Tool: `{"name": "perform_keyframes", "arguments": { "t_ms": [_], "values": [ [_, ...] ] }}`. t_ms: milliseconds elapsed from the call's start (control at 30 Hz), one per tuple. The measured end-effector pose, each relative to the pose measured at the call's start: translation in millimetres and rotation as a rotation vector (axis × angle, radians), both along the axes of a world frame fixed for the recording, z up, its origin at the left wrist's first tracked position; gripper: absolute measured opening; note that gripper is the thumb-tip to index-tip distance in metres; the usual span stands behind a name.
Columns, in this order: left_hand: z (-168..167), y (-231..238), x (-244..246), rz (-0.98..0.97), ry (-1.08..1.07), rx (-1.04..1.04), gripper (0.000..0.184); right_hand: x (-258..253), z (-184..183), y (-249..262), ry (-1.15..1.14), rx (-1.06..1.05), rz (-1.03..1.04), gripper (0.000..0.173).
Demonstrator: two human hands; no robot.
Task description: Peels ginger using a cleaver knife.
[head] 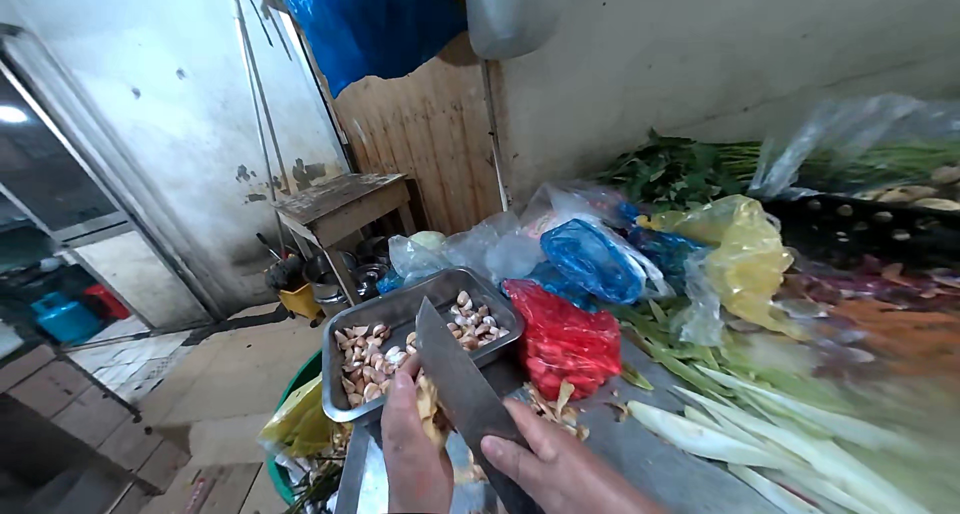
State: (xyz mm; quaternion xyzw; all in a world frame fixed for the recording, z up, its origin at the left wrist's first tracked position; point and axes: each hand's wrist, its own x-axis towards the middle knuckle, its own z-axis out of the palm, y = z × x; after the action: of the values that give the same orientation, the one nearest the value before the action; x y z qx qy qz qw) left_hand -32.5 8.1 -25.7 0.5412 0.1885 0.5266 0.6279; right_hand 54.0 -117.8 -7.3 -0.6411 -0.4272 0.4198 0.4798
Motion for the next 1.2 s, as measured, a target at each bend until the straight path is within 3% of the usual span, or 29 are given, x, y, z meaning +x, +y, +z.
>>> {"name": "perform_keyframes", "arguments": {
  "t_ms": [67, 200, 300, 533, 633, 733, 767, 833, 900, 967, 1033, 1100, 1200],
  "values": [
    [1.6, 13.2, -1.3, 0.039, 0.008, -0.050, 0.050, 2.5, 1.6, -4.9, -0.020, 0.010, -0.023, 0.036],
    [16.4, 25.5, -9.9, 0.032, -0.085, -0.311, 0.054, 8.9, 3.3, -8.3, -0.327, -0.020, -0.011, 0.037],
    [20.0, 23.3, -12.2, 0.005, -0.095, -0.336, 0.055, 10.1, 3.5, -7.4, -0.442, -0.047, 0.054, 0.040],
    [19.9, 19.4, -14.6, -0.039, -0.026, -0.155, 0.057, 9.8, -1.0, -6.8, -0.453, -0.090, 0.121, 0.040],
    [15.1, 18.1, -12.1, 0.013, 0.014, 0.012, 0.053, 8.5, -3.6, -6.9, -0.319, -0.070, 0.137, 0.039],
    [3.2, 30.3, -12.3, 0.040, 0.103, 0.199, 0.066, 13.7, -3.2, -9.3, -0.141, -0.067, 0.138, 0.036],
    [3.3, 32.6, -11.6, 0.050, 0.120, 0.171, 0.063, 16.5, -3.8, -10.9, -0.133, -0.032, 0.088, 0.036],
    [15.3, 27.8, -8.5, 0.034, 0.113, -0.095, 0.054, 21.6, -4.1, -14.5, -0.114, 0.103, -0.090, 0.038],
    [24.6, 23.9, -10.9, -0.092, 0.112, -0.408, 0.053, 29.6, -0.7, -15.4, -0.113, 0.147, -0.222, 0.049],
    [20.0, 20.2, -12.8, -0.269, 0.073, -0.572, 0.059, 33.7, 2.0, -15.0, -0.266, 0.076, -0.238, 0.049],
    [14.3, 14.5, -14.1, -0.389, 0.013, -0.635, 0.062, 25.4, 5.8, -14.4, -0.563, -0.025, -0.196, 0.057],
    [12.9, 9.8, -13.9, -0.419, -0.053, -0.648, 0.064, 12.4, -2.9, -11.4, -0.831, 0.065, -0.175, 0.066],
    [19.1, 5.2, -13.5, -0.404, -0.108, -0.698, 0.065, 2.4, -11.4, -7.5, -0.955, 0.122, -0.130, 0.066]
  ]
}}
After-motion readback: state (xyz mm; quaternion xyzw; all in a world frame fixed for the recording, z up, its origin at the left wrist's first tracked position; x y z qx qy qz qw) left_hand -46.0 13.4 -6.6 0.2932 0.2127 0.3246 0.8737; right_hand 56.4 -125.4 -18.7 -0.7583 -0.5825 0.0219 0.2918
